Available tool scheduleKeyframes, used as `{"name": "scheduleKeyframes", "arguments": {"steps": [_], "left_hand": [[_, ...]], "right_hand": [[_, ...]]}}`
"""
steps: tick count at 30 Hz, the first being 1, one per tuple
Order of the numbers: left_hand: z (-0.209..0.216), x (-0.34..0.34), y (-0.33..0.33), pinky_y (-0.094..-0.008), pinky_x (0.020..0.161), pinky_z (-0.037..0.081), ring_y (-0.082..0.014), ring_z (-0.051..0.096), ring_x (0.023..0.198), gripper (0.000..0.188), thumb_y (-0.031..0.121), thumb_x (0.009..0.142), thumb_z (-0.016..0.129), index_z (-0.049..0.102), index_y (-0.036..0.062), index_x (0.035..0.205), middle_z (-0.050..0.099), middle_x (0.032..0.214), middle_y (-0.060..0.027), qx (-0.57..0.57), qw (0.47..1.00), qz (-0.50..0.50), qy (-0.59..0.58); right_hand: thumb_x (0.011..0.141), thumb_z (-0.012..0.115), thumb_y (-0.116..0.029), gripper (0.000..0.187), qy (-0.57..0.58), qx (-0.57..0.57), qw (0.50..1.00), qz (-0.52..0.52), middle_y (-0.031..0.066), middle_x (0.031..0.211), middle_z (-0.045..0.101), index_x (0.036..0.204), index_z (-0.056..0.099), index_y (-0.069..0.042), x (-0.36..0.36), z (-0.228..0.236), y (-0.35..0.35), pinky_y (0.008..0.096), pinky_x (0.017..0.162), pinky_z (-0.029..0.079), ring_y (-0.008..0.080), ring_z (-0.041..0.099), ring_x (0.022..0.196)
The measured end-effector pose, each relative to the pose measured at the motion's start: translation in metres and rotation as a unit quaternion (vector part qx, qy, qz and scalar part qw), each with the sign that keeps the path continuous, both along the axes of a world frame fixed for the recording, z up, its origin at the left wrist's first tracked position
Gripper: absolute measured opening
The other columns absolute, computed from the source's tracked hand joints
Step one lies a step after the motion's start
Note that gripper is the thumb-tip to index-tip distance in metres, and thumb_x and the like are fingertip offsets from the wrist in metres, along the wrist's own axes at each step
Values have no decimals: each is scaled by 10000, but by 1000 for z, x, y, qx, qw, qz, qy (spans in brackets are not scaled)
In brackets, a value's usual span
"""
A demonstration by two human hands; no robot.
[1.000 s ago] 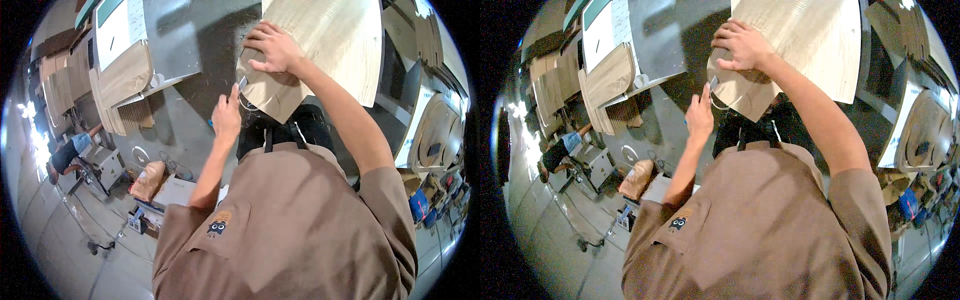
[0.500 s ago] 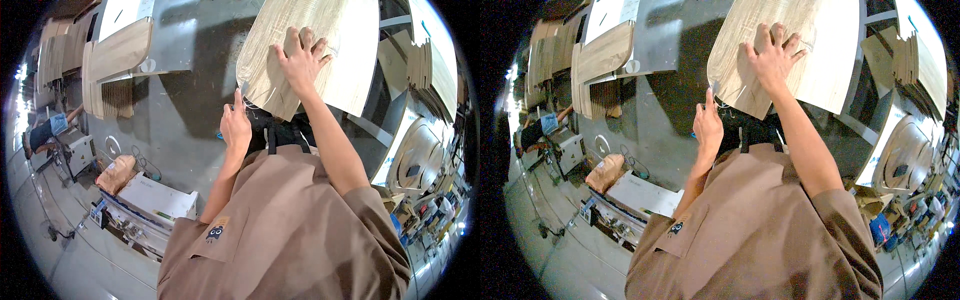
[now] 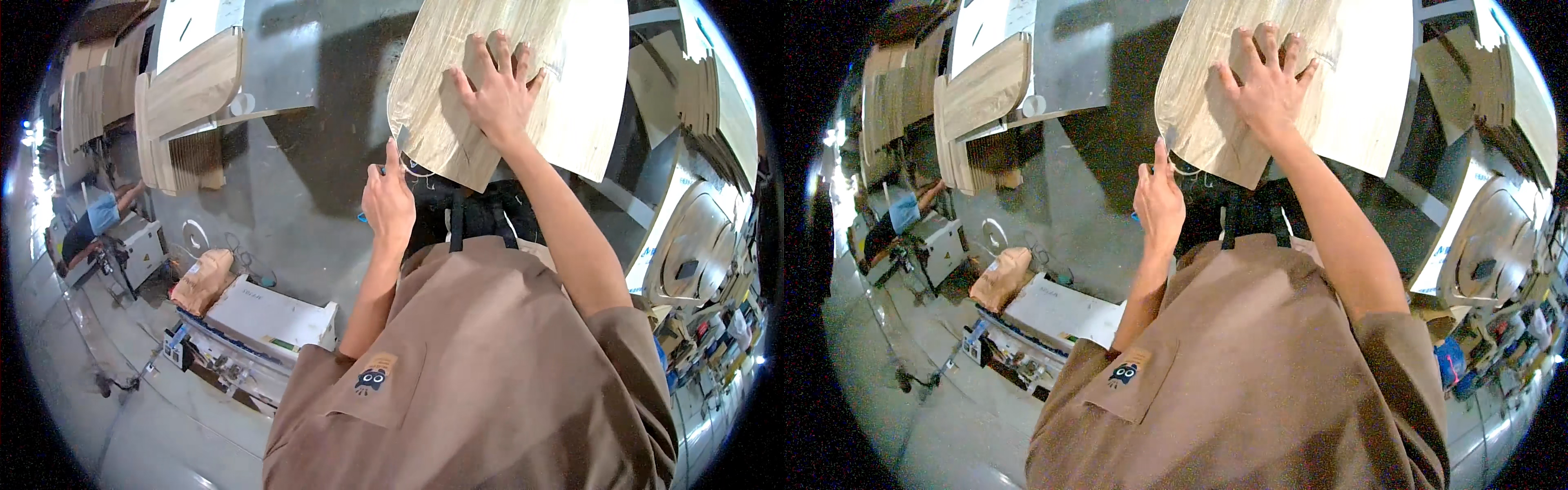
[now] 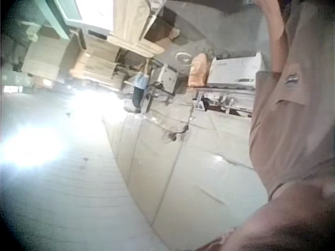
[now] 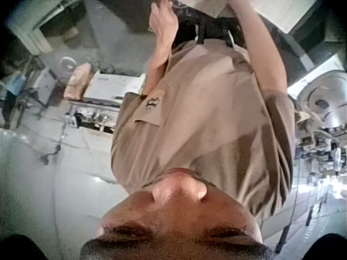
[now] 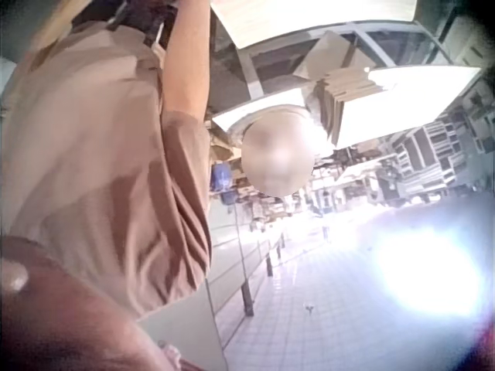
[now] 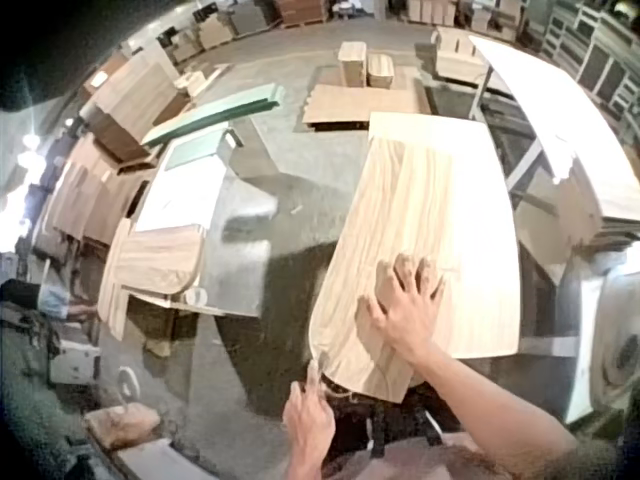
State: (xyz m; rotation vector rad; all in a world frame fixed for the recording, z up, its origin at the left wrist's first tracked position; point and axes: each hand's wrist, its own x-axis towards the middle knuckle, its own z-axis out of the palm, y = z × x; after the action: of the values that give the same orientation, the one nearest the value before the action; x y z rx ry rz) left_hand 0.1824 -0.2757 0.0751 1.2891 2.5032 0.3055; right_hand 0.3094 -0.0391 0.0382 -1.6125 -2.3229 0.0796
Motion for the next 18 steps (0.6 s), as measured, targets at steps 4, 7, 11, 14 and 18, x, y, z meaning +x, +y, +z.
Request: {"name": "scheduleKeyframes", "arguments": {"steps": [4,7,11,14,18], "left_hand": [[1,-14,8,-547,744,551,-431,693,877,602,173,1087,653,517,220,1672,621,1029,-208,-25,999,-30,13],[1,-31,20,-546,744,551,-433,688,873,597,193,1105,631,503,240,1686,615,1024,-206,-32,998,-60,15],[0,-63,42,-555,766,551,-445,672,892,570,266,1149,578,474,270,1709,600,1067,-202,-32,994,-104,7],[4,-85,62,-567,786,559,-457,687,918,554,252,1136,593,506,260,1683,629,1079,-208,-24,985,-169,4],[1,-109,100,-555,787,567,-459,702,914,544,224,1127,595,526,277,1664,648,1067,-216,-17,972,-234,0]], "right_hand": [[1029,583,-717,751,-25,-8,1000,16,-14,1786,408,1693,493,-377,7,3,1,853,1253,191,426,287,1672],[1027,583,-706,746,-21,-14,1000,14,-38,1785,411,1696,488,-389,9,4,2,863,1245,198,393,291,1677],[1003,598,-709,750,-54,-30,998,12,-46,1787,410,1685,492,-415,10,8,3,858,1250,207,314,287,1688],[1005,591,-717,743,-28,-46,998,8,-48,1790,402,1682,491,-425,12,10,3,857,1256,197,315,272,1694],[1011,580,-725,751,-22,-58,998,8,-57,1795,387,1694,468,-435,15,9,3,859,1263,176,317,260,1700]]}}
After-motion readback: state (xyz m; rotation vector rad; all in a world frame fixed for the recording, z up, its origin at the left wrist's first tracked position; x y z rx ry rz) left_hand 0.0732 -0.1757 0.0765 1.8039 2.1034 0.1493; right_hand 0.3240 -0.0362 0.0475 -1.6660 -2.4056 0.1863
